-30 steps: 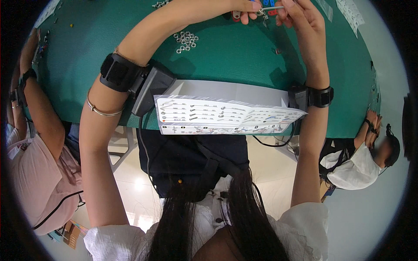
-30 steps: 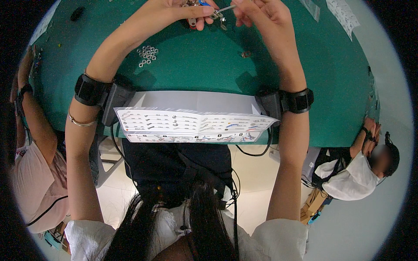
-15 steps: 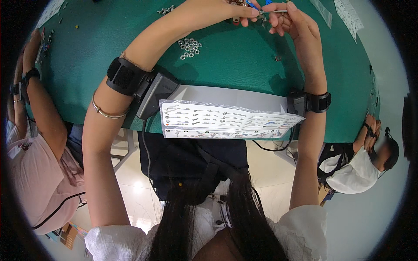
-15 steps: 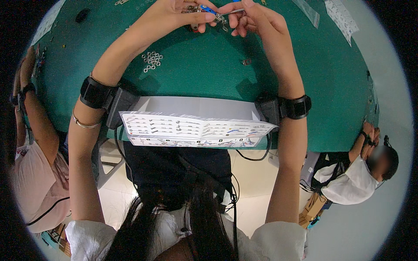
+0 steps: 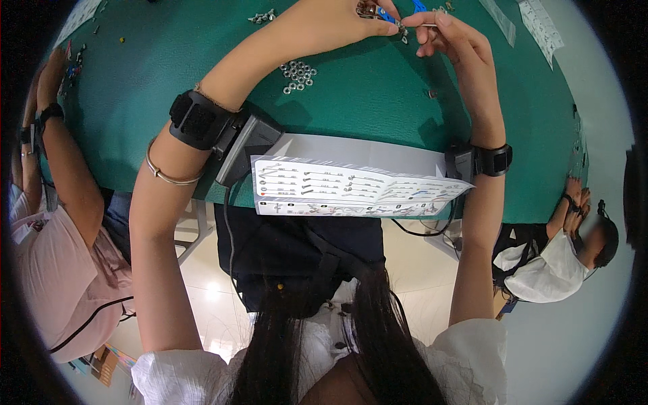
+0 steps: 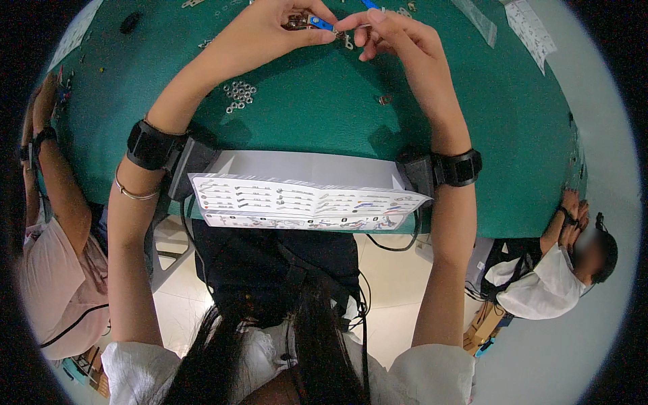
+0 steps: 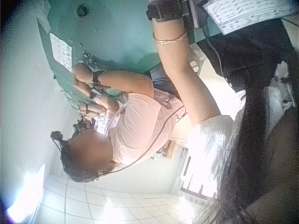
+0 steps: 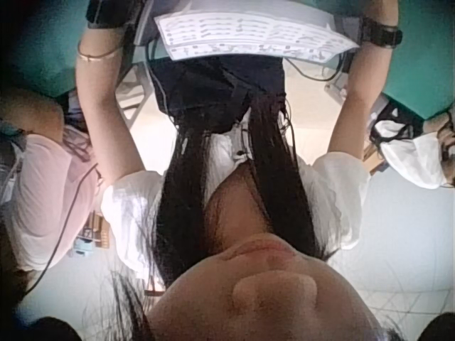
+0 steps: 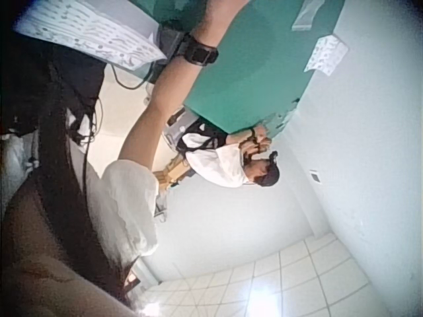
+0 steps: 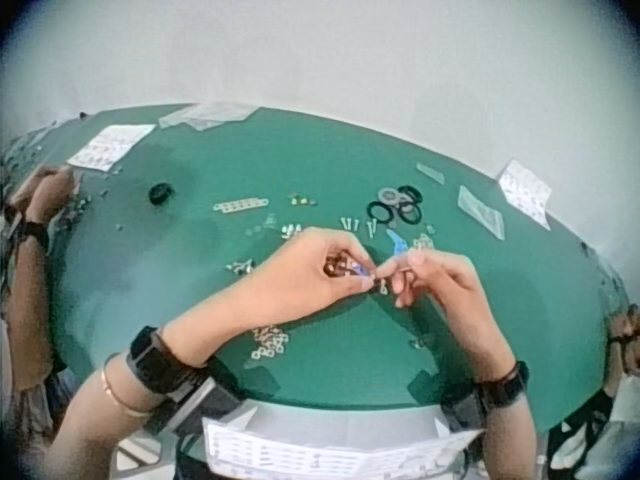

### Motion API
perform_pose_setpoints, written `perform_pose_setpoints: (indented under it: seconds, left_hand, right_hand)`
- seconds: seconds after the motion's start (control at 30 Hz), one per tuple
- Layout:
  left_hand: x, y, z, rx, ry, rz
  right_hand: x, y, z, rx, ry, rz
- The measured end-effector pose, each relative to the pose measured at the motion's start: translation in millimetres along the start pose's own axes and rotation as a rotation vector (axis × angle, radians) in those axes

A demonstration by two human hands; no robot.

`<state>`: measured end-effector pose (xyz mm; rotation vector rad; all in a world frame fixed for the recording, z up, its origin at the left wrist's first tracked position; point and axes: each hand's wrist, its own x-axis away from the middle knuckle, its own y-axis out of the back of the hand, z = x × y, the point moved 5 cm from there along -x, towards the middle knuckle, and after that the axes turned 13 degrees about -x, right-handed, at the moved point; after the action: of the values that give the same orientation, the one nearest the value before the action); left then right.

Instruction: The person assembles a toy model by hand, connecting metal and plastic parts using small screws and nuts.

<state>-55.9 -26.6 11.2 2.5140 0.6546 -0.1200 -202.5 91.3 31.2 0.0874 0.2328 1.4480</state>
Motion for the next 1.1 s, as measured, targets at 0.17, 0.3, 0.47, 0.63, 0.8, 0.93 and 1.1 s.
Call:
perform_pose_setpoints:
  seconds: [0.17, 0.3, 0.47, 0.63, 0.8, 0.93, 1.1]
  left_hand:
    - [4, 2, -4, -0.067, -0.059, -0.021]
    - [2, -1, 7, -0.179, -0.138, -0.027]
    - [5, -2, 3, -0.249, -0.137, -0.067]
    - [3, 1, -4, -0.246, -0.178, -0.112]
    - [5, 0, -6, -0.271, -0.157, -0.087]
    - [7, -1, -8, -0.312, -0.205, -0.075]
    - [5, -8, -4, -0.179, -0.080, 0.084]
  right_hand:
    - [-1, -4, 1, -0.009, 0.067, 0.020]
    - [-1, -5, 2, -0.038, 0.044, 0.014]
    - [0, -8, 3, -0.047, 0.023, -0.014]
    - [2, -5, 7, 0.034, -0.010, -0.061]
    - [4, -1, 6, 0.045, -0.012, -0.105]
    - [4, 0, 6, 0.045, 0.017, -0.142]
    - [7, 6, 4, 0.013, -0.057, -0.119]
